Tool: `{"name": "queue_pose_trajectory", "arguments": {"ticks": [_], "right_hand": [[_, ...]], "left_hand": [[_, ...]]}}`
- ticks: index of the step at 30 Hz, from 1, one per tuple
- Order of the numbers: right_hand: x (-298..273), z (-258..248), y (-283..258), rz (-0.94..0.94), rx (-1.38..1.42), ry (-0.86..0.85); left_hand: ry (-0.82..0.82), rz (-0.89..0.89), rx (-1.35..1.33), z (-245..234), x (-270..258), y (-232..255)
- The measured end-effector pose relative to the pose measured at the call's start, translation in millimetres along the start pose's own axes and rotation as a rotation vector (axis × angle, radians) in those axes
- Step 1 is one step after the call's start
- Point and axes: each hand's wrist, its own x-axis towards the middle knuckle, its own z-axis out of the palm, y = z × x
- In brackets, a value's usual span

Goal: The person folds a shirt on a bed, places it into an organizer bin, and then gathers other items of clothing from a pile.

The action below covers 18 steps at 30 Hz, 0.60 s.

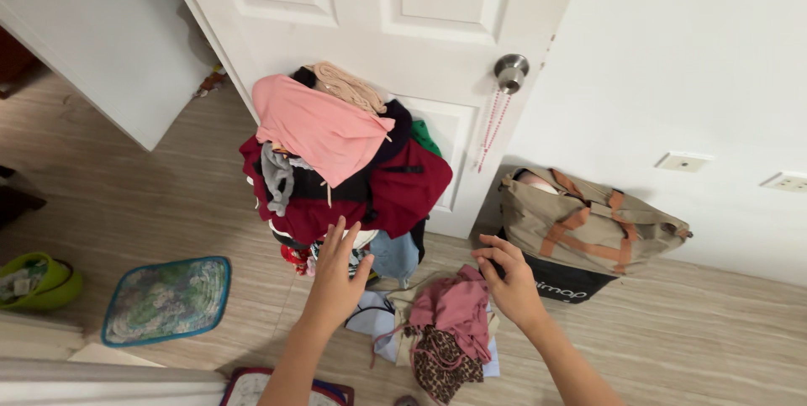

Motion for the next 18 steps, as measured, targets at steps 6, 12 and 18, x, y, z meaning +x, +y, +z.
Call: {"name": "queue_pose_trajectory", "arguments": {"ticks": [6, 12, 18], "right_hand": [[26.0, 23.1, -7.3, 0.028, 0.002, -0.043], [31.2, 29.5, -3.1, 0.031, -0.039, -0.018], [20.0, 24.8, 1.3, 0.128, -0.047, -0.019]], "left_hand": [[-0.03, -0.042, 0.007, -5.5, 17.5, -33.8], [-0.065, -0.064, -0.007, -4.8, 24.2, -48.0], [-0.083, -0.053, -0.04, 2.8, 28.7, -46.9]]}}
